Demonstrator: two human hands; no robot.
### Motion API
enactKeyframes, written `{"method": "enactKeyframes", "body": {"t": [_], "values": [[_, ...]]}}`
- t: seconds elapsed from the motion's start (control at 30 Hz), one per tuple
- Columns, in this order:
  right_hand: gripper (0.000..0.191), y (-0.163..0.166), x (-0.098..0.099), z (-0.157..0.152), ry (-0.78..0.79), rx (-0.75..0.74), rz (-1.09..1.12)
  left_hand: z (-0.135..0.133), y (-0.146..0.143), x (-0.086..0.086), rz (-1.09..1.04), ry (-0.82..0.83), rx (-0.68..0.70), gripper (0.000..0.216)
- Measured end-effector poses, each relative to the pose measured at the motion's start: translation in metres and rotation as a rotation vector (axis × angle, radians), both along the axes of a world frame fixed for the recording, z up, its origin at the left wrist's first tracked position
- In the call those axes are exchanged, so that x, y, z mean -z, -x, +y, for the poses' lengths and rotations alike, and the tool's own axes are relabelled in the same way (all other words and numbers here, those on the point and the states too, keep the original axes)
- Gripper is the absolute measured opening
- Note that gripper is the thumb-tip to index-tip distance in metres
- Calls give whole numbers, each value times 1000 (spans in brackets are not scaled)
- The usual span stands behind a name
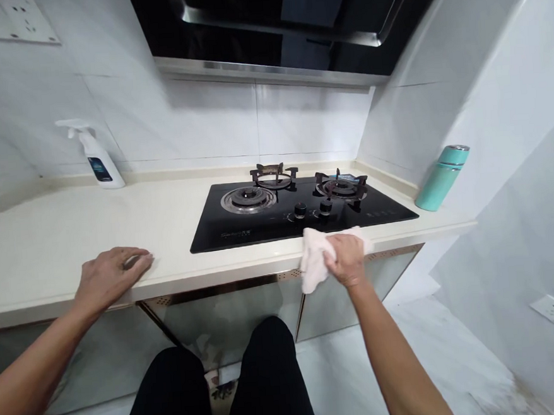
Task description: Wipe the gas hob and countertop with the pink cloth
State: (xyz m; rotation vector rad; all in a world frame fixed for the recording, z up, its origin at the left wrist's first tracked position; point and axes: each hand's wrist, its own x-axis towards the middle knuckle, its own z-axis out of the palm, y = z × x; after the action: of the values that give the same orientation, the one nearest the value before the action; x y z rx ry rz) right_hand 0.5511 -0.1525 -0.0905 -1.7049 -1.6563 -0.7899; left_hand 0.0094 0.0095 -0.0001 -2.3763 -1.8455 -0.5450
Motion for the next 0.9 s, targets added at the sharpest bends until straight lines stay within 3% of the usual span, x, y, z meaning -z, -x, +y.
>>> {"method": "enactKeyframes", "body": {"t": [0.1,0.17,0.23,0.3,0.43,0.63,0.73,0.83,0.9], "values": [[52,-64,-5,-17,59,186,39,-4,-4,-2,2,0,38,46],[51,-89,-9,-24,52,279,107,-6,-6,-3,-15,-6,52,44],[50,-94,-11,-25,12,365,183,-7,-9,-3,-29,-8,62,45],[52,-79,-9,-19,-40,444,228,-8,-10,-2,-35,-14,70,47],[54,9,7,9,-123,461,231,-7,-12,1,-33,-47,75,52],[33,215,30,55,-445,21,264,-6,-10,4,-36,-70,97,56],[34,299,36,71,-360,-232,191,-7,-9,4,-48,-78,102,55],[38,342,38,80,-193,-375,73,-7,-9,3,-68,-86,78,51],[40,341,35,80,-138,-429,-21,-7,-9,4,-79,-86,68,48]]}}
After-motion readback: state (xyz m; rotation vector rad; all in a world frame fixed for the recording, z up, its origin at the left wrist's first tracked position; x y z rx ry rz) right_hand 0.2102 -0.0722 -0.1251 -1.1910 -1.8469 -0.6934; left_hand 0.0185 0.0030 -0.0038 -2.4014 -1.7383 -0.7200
